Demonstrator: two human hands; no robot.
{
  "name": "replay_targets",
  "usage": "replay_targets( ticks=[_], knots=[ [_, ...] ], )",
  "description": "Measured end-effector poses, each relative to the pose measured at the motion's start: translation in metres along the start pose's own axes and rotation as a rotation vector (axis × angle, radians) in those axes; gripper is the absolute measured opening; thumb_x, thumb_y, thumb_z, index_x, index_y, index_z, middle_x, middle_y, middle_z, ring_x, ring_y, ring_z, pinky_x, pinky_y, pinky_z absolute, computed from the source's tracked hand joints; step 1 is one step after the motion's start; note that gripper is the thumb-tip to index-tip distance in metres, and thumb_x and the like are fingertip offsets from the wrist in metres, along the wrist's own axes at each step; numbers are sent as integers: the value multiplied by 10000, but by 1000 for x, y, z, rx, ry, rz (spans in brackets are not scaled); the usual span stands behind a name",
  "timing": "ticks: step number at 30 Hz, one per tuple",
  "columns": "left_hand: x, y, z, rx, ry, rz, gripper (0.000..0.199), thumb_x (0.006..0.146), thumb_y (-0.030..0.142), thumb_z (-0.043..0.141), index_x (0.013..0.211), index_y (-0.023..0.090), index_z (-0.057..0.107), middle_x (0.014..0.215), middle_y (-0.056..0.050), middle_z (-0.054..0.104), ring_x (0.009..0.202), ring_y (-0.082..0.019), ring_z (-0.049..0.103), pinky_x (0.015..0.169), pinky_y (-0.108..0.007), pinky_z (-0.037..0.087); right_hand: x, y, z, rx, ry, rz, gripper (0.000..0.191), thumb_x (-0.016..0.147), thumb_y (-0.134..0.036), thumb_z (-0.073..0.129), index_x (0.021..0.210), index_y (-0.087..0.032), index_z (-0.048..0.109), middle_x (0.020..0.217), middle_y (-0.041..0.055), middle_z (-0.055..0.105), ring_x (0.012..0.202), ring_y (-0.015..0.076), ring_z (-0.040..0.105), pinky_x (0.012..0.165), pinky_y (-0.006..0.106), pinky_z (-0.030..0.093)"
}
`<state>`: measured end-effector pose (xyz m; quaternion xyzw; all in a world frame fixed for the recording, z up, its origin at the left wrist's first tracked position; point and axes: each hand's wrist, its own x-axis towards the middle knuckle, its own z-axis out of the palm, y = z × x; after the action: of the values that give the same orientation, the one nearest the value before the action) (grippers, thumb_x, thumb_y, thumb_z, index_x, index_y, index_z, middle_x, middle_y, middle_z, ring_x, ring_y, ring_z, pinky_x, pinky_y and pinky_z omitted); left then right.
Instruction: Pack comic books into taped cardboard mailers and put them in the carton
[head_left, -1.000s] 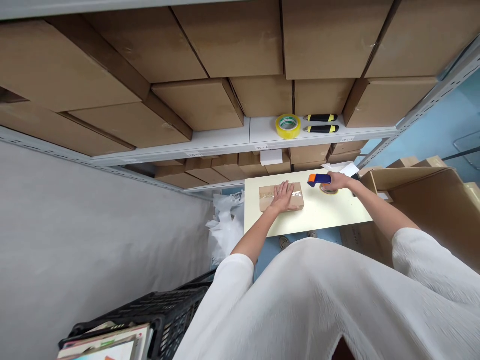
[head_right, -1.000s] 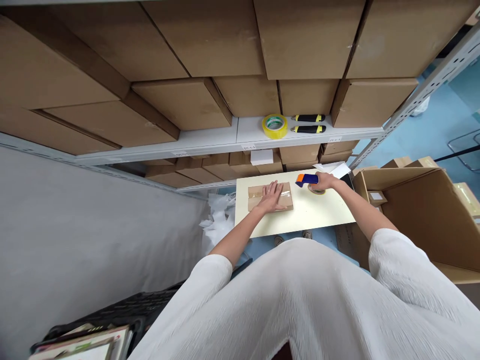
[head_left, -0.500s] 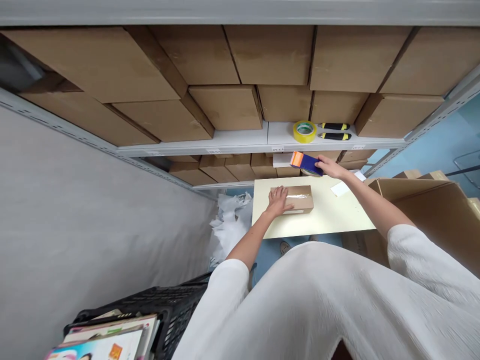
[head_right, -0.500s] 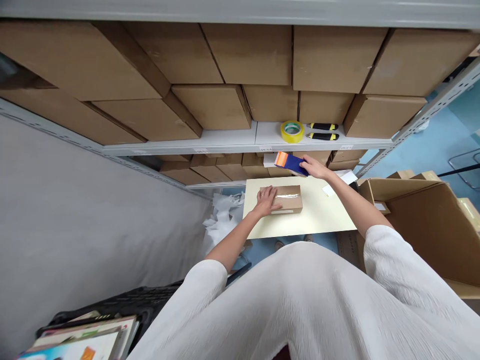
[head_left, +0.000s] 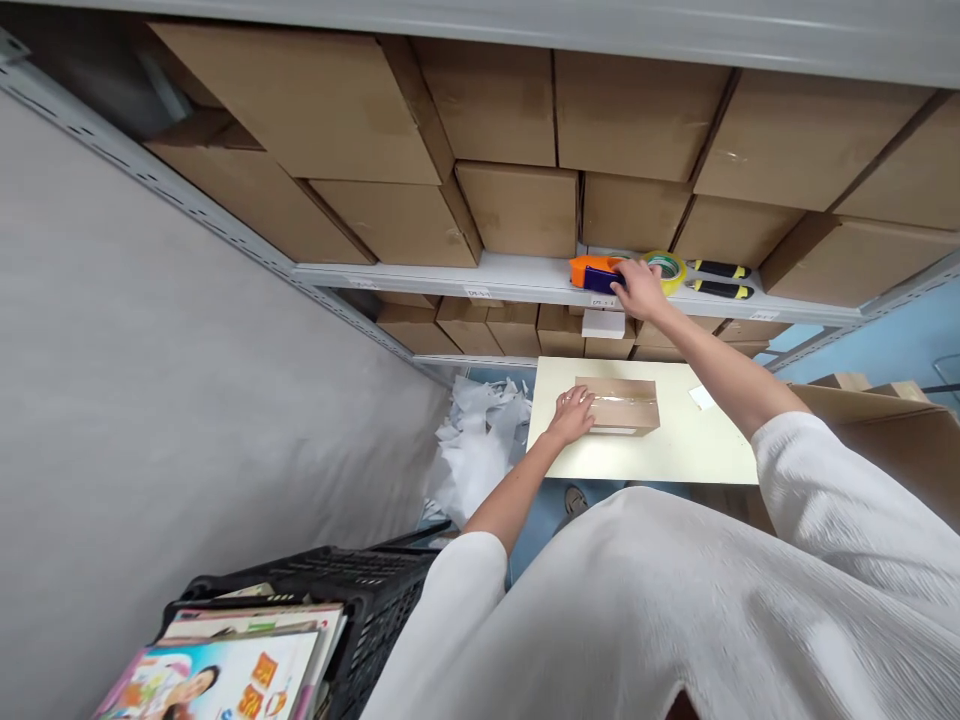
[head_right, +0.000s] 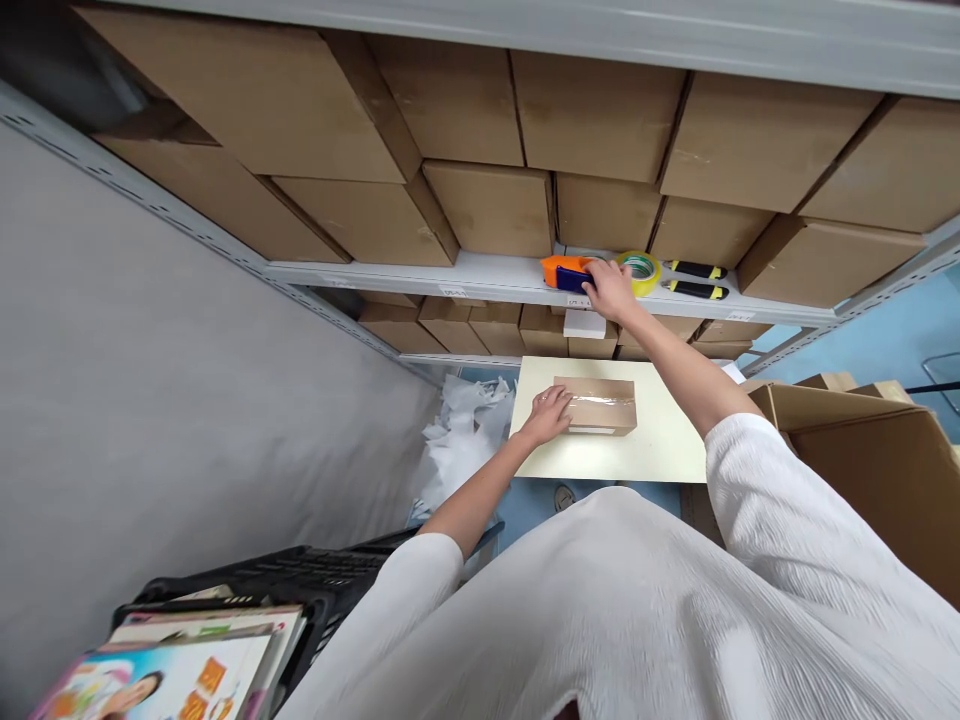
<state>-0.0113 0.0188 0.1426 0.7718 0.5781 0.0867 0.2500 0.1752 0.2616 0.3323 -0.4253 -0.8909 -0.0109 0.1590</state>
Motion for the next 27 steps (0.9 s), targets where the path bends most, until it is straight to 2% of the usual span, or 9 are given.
replay_targets(
  ticks=[5,8,13,15,17,20,23,25,27],
  knots=[
    [-3,-3,-3,-13,4,17,602,1004,330,583,1600,261,538,1738,-124,416,1644,-326,311,1339,-539,273,20,6,14,-91,-80,89,552,1059,-397,420,1523,-121,535,1481,265,606,1257,457,485,1059,639,366],
    [-3,-6,-4,-18,5,41,599,1003,327,576,1598,273,538,1745,-116,415,1642,-328,315,1335,-549,280,24,8,16,-100,-84,112,555,1051,-406,448,1509,-110,549,1465,276,590,1276,466,472,1069,661,368],
    [-1,-11,-3,-4,1,53,580,1017,347,570,1591,270,544,1738,-119,425,1635,-330,331,1329,-549,287,8,0,7,-85,-12,57,650,1002,-371,516,1600,-120,461,1588,268,468,1382,498,389,1112,698,328],
    [0,-12,-2,6,-5,52,582,1017,354,577,1592,271,544,1738,-121,426,1638,-332,332,1332,-546,281,-16,-9,7,-61,19,35,653,1004,-333,502,1627,-145,438,1626,248,440,1421,485,369,1131,681,322],
    [1,-13,-2,13,-9,51,601,1016,355,577,1610,277,526,1741,-122,426,1642,-332,330,1334,-549,278,-53,-21,15,-24,9,16,590,1031,-300,455,1604,-161,483,1622,233,461,1432,454,392,1137,644,343],
    [0,-11,-1,31,-3,40,674,1020,354,552,1681,275,440,1763,-134,403,1660,-334,310,1348,-572,241,-123,-42,43,56,-154,12,530,1064,-287,405,1550,-154,568,1606,235,510,1421,418,452,1133,590,387],
    [-1,-6,4,71,-7,76,722,1051,365,475,1743,222,329,1824,-152,293,1706,-330,220,1383,-588,124,-189,-62,79,149,-349,41,563,1102,-369,379,1606,-183,547,1662,214,504,1483,394,468,1195,581,384],
    [-1,-3,8,90,-33,112,734,1074,399,423,1766,202,274,1847,-146,234,1726,-318,162,1395,-580,67,-220,-72,100,161,-446,66,627,1119,-456,359,1666,-177,486,1745,209,416,1593,390,383,1259,581,346],
    [0,0,12,100,-58,120,754,1088,455,396,1780,206,233,1855,-135,210,1734,-309,132,1399,-577,38,-239,-78,116,135,-508,89,700,1124,-531,343,1713,-159,415,1803,210,313,1664,393,285,1311,596,285]
  ],
)
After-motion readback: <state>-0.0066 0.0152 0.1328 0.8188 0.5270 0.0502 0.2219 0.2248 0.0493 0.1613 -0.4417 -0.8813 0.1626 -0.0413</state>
